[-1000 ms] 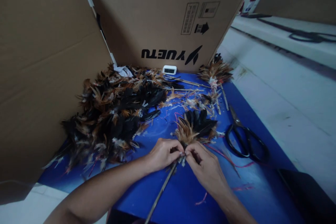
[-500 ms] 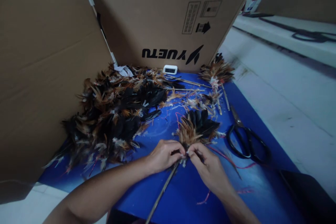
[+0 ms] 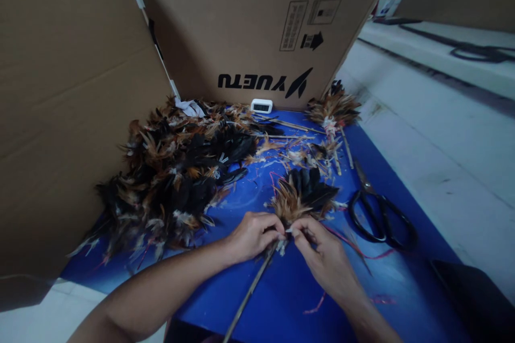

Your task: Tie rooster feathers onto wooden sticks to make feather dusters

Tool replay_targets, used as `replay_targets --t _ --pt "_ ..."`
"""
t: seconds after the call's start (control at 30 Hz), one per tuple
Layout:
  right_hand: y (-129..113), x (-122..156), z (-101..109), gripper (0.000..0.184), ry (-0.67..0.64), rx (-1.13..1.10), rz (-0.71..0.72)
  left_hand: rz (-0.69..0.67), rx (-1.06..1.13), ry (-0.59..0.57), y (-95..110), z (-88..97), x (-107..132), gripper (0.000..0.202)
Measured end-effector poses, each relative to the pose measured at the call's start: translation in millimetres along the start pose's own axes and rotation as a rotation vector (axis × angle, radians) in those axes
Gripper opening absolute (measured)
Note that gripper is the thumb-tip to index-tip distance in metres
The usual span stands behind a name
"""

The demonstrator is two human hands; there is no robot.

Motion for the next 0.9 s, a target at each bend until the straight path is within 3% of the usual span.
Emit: replay_targets --t 0.23,0.63,0.9 --pt "-1.1 -0.2 -1.5 0.023 -0.046 -0.06 0.037 -0.003 0.011 0.001 -1.4 -0.1 -0.7 0.011" --pt "-6.2 -0.4 1.9 0.013 -0.012 -0.011 0.033 0.097 0.144 -0.046 -2.0 -0.2 -4.3 0.009" --pt "-18.0 0.7 2.3 0.013 -0.02 -0.003 0.216 0.163 0.221 -0.11 0.1 1.1 -7.6 0.009"
Point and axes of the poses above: each hand's wrist, its own x-axis away from the middle knuckle, its own z-axis out of the back of the hand, y = z × x, the point moved 4 cm from there along -x, towards the middle knuckle, and after that the axes turned 3 degrees about y, right-handed, at the moved point
